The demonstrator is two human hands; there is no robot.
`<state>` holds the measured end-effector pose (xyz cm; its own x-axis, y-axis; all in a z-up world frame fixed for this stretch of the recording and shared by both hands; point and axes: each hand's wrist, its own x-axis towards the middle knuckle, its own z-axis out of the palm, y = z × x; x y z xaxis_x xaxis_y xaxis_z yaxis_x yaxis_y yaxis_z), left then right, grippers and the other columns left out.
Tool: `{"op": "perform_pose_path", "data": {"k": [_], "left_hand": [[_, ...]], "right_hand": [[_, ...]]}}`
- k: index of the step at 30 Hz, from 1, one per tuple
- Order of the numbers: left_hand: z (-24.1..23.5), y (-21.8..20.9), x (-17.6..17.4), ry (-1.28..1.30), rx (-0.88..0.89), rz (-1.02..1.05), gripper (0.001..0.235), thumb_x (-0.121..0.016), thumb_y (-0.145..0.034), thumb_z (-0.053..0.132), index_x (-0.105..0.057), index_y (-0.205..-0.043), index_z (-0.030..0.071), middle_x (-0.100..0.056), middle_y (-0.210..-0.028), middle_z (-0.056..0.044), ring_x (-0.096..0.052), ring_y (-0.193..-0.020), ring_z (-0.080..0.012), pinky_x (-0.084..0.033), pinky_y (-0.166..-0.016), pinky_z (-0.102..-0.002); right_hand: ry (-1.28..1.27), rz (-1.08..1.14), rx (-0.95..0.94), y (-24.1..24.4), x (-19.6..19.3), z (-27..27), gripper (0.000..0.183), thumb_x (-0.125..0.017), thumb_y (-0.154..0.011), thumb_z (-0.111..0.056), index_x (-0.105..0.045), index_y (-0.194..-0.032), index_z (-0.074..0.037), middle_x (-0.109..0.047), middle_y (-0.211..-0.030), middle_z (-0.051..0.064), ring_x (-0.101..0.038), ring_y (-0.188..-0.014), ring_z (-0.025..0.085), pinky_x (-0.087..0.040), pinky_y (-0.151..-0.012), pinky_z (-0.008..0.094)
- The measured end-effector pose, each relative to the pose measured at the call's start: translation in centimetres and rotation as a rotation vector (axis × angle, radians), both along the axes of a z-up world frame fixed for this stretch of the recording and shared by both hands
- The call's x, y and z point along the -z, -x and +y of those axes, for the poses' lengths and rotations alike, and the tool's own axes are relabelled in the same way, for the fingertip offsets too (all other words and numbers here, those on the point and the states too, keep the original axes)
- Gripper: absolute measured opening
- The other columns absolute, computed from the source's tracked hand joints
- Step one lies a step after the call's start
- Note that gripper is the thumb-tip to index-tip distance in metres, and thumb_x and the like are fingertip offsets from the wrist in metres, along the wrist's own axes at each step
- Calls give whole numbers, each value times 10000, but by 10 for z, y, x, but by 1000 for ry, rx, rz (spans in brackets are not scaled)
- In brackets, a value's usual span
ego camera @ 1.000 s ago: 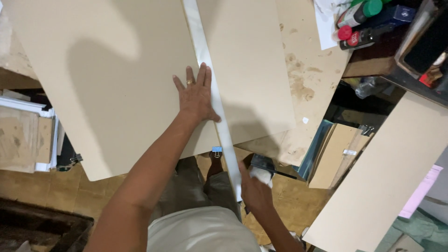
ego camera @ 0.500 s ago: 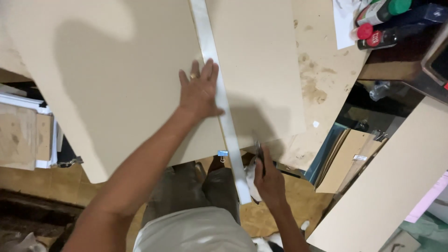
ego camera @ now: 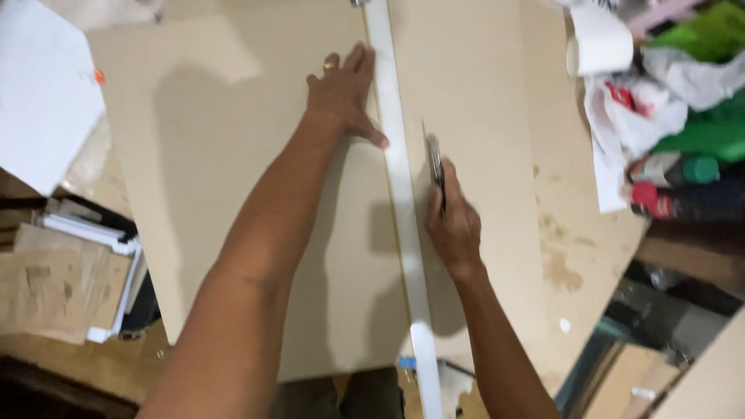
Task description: Using a utility knife and a straight-edge guide to cut a large board on a workbench.
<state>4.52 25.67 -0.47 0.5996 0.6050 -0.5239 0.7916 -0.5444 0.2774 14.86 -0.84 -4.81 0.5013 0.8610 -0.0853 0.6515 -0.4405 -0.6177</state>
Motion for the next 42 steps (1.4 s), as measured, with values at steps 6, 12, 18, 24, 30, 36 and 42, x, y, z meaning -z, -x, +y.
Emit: {"op": "perform_pose_path", "data": {"k": [6,12,18,24,30,36,42], "left_hand": [[16,-15,-19,-11,56,123,1512,-931,-583,699,21,-1652,210,83,-1730,32,-94,-1547,-411,-337,-1123,-644],[17,-19,-10,-33,63,120,1530,-970,-503,706,-54,-1615,190,18,-1713,79,-169,-1498,-409,-462,-950,-563],[19,-26,-4,-15,71,195,1571,-947,-491,728,-3,-1634,206,47,-1718,92,-145,-1494,-382,-445,-930,-538],[19,-26,-8,11,46,189,1581,-949,-486,711,20,-1638,227,31,-1716,112,-149,-1485,-364,-438,-918,-512],[20,-29,-17,46,72,253,1579,-928,-537,719,88,-1644,232,90,-1724,106,-102,-1513,-360,-409,-994,-554],[19,-30,-13,13,92,286,1628,-925,-527,757,121,-1640,195,97,-1717,86,-114,-1498,-361,-402,-1000,-573],[17,-33,-13,-1,83,286,1648,-958,-494,739,88,-1642,189,69,-1714,78,-156,-1471,-375,-401,-994,-573]], "right_hand": [[-55,-30,-63,-20,-12,122,480,-362,-1105,-292,-326,-1581,-237,-707,-931,184,-642,-693,417,-483,-636,485],[8,-27,-83,-44,21,195,500,-352,-1088,-337,-276,-1581,-319,-730,-1276,117,-710,-920,426,-546,-779,516],[117,-76,-65,-53,39,226,524,-334,-1068,-373,-264,-1587,-369,-733,-1268,112,-690,-979,434,-538,-797,544],[250,-69,-84,-50,29,237,545,-280,-1060,-381,-210,-1600,-353,-730,-1199,123,-668,-992,434,-520,-807,577],[339,-74,-60,-45,27,243,562,-288,-1063,-398,-196,-1616,-371,-738,-1093,153,-666,-990,425,-505,-843,578],[447,-48,-73,-33,-17,260,521,-269,-1059,-426,-236,-1564,-307,-735,-1052,165,-663,-971,428,-496,-805,582],[579,-40,-87,-36,-34,271,479,-321,-1051,-397,-287,-1521,-307,-716,-1053,152,-653,-1014,405,-509,-829,552]]}}
